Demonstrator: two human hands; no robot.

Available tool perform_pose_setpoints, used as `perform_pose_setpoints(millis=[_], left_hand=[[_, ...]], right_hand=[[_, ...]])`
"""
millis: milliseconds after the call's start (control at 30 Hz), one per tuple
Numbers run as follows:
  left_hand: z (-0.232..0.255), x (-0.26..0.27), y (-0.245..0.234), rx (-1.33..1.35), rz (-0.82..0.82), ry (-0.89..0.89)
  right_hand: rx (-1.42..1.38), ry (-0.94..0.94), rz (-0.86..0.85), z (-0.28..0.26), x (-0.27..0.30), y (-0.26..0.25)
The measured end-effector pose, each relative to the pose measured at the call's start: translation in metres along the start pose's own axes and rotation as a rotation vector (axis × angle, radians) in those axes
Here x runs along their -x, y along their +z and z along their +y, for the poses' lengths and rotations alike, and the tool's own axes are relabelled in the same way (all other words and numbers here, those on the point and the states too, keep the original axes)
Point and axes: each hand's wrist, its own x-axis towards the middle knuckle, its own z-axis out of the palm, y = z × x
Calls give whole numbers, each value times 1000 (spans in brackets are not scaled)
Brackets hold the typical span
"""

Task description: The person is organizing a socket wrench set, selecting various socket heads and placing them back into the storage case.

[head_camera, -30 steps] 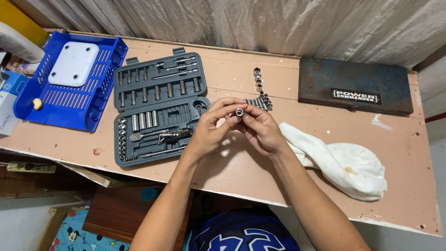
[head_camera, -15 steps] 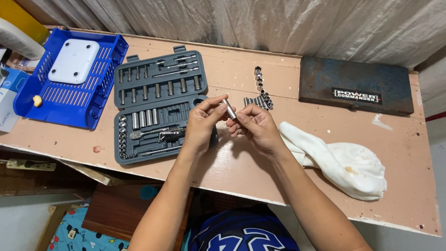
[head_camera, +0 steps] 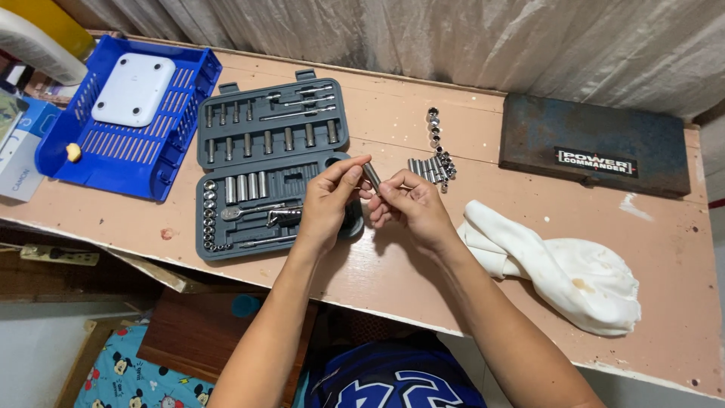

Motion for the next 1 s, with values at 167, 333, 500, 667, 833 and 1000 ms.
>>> perform_pose_setpoints(millis=[167,333,500,667,833,1000], left_hand=[[15,8,-4,-96,-35,-4],[13,12,-17,-122,-2,24],[11,16,-35,-166,148,-35],[11,20,-56,-135,207,-29],[25,25,-75,-149,309,-35],[31,30,-104,-233,310,-9]], right_hand=[[-123,72,-55,7,-8,5],[-79,93,-76,20,-16,12],[249,-64,-77,37,-28,18],[515,-229,-246,6,-35,53],[603,-273,-362,3,-57,75],[732,-227,-347,6,-81,99]])
